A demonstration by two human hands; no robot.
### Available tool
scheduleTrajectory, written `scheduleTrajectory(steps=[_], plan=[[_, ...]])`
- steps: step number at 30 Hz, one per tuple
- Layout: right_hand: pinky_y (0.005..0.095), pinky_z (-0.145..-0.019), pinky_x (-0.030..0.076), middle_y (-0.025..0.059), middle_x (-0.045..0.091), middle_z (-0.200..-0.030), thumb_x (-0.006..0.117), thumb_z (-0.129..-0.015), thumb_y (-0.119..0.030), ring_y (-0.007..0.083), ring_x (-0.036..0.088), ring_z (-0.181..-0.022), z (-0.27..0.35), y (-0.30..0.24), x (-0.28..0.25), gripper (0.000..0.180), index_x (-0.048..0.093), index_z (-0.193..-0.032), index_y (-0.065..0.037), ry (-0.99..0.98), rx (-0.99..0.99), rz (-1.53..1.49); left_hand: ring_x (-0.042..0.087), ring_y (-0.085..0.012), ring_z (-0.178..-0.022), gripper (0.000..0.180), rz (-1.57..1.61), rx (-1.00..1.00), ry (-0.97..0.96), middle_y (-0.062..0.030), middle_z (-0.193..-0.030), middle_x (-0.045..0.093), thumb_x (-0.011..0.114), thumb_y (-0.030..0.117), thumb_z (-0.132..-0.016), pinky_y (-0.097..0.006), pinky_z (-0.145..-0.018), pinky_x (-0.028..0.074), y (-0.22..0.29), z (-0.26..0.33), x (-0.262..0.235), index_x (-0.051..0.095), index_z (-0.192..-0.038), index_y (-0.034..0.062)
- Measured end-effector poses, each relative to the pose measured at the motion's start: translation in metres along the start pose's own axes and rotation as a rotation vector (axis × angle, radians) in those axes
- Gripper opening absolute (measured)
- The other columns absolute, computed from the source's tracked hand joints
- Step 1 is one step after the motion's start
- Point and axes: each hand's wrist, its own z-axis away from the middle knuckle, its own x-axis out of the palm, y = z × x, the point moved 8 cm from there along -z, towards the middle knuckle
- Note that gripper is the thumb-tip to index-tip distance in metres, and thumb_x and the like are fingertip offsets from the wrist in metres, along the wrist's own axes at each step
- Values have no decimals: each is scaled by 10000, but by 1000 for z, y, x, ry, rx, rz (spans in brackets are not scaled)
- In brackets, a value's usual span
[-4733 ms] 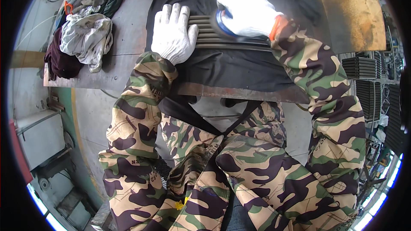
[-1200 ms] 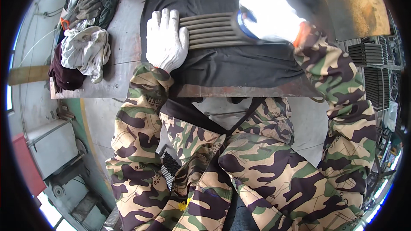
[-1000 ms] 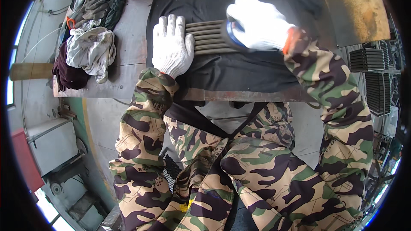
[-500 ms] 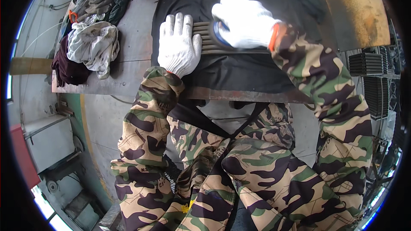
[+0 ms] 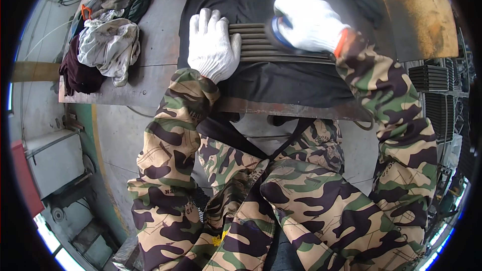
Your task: Sanding a bundle of metal rods with a handheld orbital sander on a workbench.
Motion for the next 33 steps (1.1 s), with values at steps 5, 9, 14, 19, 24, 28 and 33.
scheduleTrajectory(steps=[5,9,14,19,24,28,33], plan=[[495,-904,590,152,676,-1130,641,-988,-239,351,688,-1078,-9,-19,-1,223,692,-1156,-101,10,-46,-46,510,-448,-1396,508,-69,-20,-99,-258,-1471,609,671,278,-995,-544,-1191,379,-7,-1,6,630,-1411,-12],[498,-911,586,167,684,-1145,640,-993,-252,364,703,-1065,-31,-6,4,240,689,-1172,-99,49,-33,64,493,-458,-1429,534,-64,-40,-141,-268,-1509,592,648,306,-1015,-545,-1208,370,-8,-6,17,613,-1442,-13],[523,-867,590,169,689,-1107,626,-992,-269,385,711,-1002,-18,-8,5,241,693,-1152,-102,75,-77,-11,473,-482,-1446,571,-104,-26,-113,-290,-1532,572,640,299,-1020,-561,-1225,352,-3,4,11,585,-1481,-34],[499,-830,589,135,685,-1041,646,-980,-258,354,713,-975,0,30,5,221,694,-1154,-131,108,-47,49,473,-469,-1445,569,-96,-39,-106,-287,-1530,570,637,294,-1020,-550,-1228,351,4,14,4,583,-1474,-45],[499,-855,590,123,663,-1068,658,-976,-265,348,703,-1009,42,72,-11,210,676,-1144,-141,89,19,52,477,-452,-1442,562,-61,-25,-105,-283,-1521,576,636,284,-1017,-534,-1223,362,7,9,3,586,-1468,-47],[506,-877,589,125,672,-1106,656,-973,-273,366,703,-1046,59,86,-13,229,683,-1164,-149,57,52,48,468,-505,-1470,573,-88,-24,-122,-311,-1551,562,604,290,-1038,-568,-1245,349,0,8,8,566,-1507,-36],[518,-887,594,158,668,-1109,646,-967,-272,383,699,-1049,63,66,-9,252,691,-1173,-134,28,3,10,506,-494,-1434,550,-141,-15,-115,-288,-1518,597,631,300,-1014,-557,-1208,374,-14,3,12,610,-1454,-29]])
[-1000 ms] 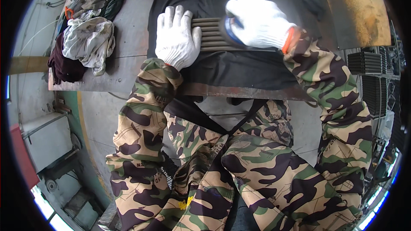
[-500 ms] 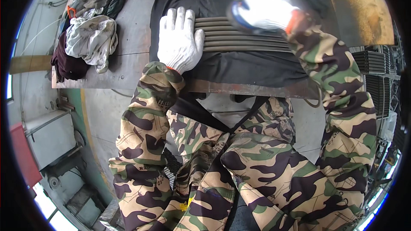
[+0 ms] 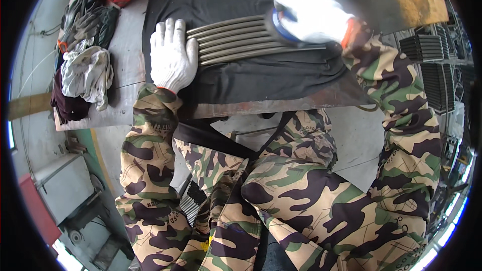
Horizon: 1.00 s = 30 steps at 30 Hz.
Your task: Sanding a bundle of metal rods with a handheld orbital sander on a workbench.
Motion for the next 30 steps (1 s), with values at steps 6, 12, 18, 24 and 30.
scheduleTrajectory(steps=[6,12,18,24,30], plan=[[509,-884,590,159,658,-1119,644,-976,-266,366,681,-1058,10,6,2,246,670,-1152,-96,29,4,4,466,-522,-1481,582,-27,-3,-44,-302,-1567,556,595,313,-1058,-571,-1252,339,2,10,8,562,-1519,-40],[508,-873,608,170,675,-1128,642,-966,-255,374,701,-1044,-25,-23,11,296,685,-1204,-85,-22,-9,9,448,-535,-1495,583,0,1,-76,-314,-1572,548,593,316,-1061,-576,-1264,336,-2,11,10,564,-1514,-50],[509,-895,590,159,677,-1137,627,-996,-268,360,692,-1059,-64,-56,17,266,683,-1190,-95,-92,1,-30,473,-524,-1469,584,36,-22,-35,-315,-1541,570,627,309,-1039,-574,-1256,347,9,14,-3,580,-1489,-60],[516,-918,591,178,672,-1156,632,-990,-288,374,691,-1093,-76,-91,16,283,676,-1190,-93,-85,-71,-33,471,-506,-1476,619,56,-50,-23,-297,-1544,577,656,317,-1014,-578,-1260,338,16,23,-4,581,-1507,-49],[514,-885,589,180,678,-1126,624,-1004,-274,375,696,-1071,-93,-83,23,291,674,-1213,-79,-41,-93,-43,504,-474,-1439,583,7,-20,20,-279,-1507,604,665,320,-997,-551,-1232,352,16,17,-4,617,-1454,-40]])
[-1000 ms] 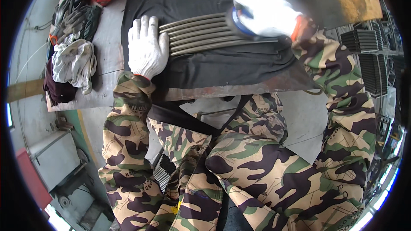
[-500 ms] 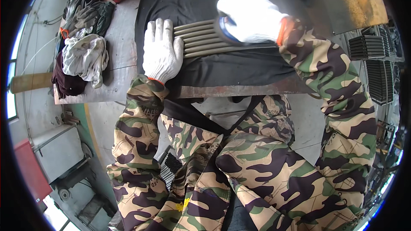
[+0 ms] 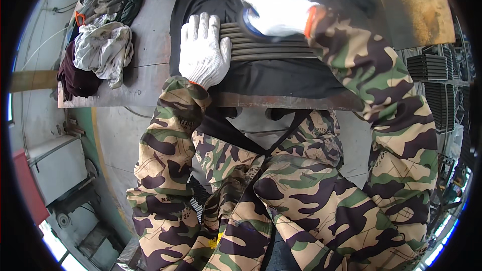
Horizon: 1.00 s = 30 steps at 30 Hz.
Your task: Sanding a bundle of metal rods with a handheld orbital sander on a workbench.
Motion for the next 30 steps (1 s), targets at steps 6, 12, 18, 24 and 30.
scheduleTrajectory(steps=[6,12,18,24,30], plan=[[507,-881,599,167,681,-1139,618,-1014,-266,367,700,-1075,17,11,-3,282,682,-1226,-92,10,8,51,534,-439,-1372,544,67,33,41,-266,-1433,632,676,298,-969,-534,-1178,385,2,-14,-7,633,-1392,-41],[502,-871,619,169,690,-1156,633,-982,-281,366,714,-1061,18,-18,-5,314,689,-1220,-85,24,-56,-18,519,-464,-1396,550,-37,57,1,-274,-1468,617,641,295,-1006,-549,-1186,382,-6,-4,1,606,-1443,-37],[547,-791,581,241,685,-1016,659,-947,-293,436,700,-941,56,48,-25,282,705,-1065,-41,-38,65,-10,523,-477,-1388,529,-58,59,12,-284,-1467,616,625,297,-1022,-549,-1174,386,-3,-13,4,608,-1434,-35],[497,-837,603,151,673,-1081,661,-969,-264,352,711,-1018,113,73,-22,255,692,-1182,-127,113,8,20,562,-416,-1314,486,-123,64,96,-239,-1410,651,626,293,-1004,-512,-1119,426,-19,-28,7,642,-1364,-33],[496,-851,593,139,650,-1077,647,-982,-259,359,687,-1015,116,80,-22,207,674,-1130,-117,57,45,22,435,-515,-1511,576,-29,-49,-154,-299,-1601,528,518,351,-1113,-563,-1266,321,-31,-35,25,535,-1558,-14]])
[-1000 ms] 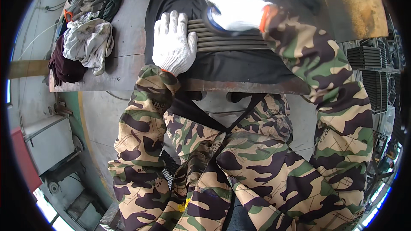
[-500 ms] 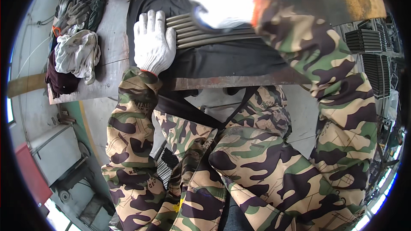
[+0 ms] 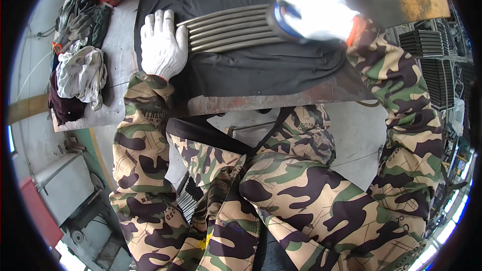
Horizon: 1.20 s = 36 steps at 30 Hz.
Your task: Sanding a bundle of metal rods with a handheld orbital sander on a workbench.
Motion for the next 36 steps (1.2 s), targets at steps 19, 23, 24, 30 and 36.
scheduleTrajectory(steps=[19,23,24,30,36], plan=[[498,-871,590,140,658,-1081,647,-985,-243,358,687,-1023,-3,8,0,210,681,-1148,-116,-20,-1,-10,490,-520,-1436,597,-8,59,136,-313,-1519,583,636,333,-1031,-579,-1222,361,17,29,-17,578,-1481,-55],[497,-887,588,146,658,-1114,643,-980,-241,359,683,-1049,-8,-5,9,219,684,-1157,-119,-54,-8,-12,413,-547,-1517,627,23,-8,25,-335,-1602,507,571,338,-1083,-579,-1286,306,12,42,-14,513,-1564,-61],[502,-889,586,152,657,-1123,639,-976,-237,364,680,-1060,0,-11,-2,222,683,-1159,-119,-43,-26,-22,413,-547,-1517,627,46,-6,37,-335,-1602,507,571,338,-1083,-579,-1286,306,18,38,-17,513,-1564,-61],[504,-869,581,137,666,-1070,651,-966,-244,364,681,-1018,-12,-14,3,193,684,-1114,-125,-38,-21,1,481,-535,-1446,632,52,38,138,-332,-1525,569,650,333,-1020,-584,-1240,350,25,48,-21,572,-1489,-83],[493,-883,578,137,666,-1081,683,-969,-250,365,673,-1011,-32,-31,6,201,696,-1108,-105,-63,18,-25,422,-536,-1497,633,103,-1,79,-328,-1584,516,625,301,-1038,-579,-1269,322,23,58,-20,525,-1544,-66]])
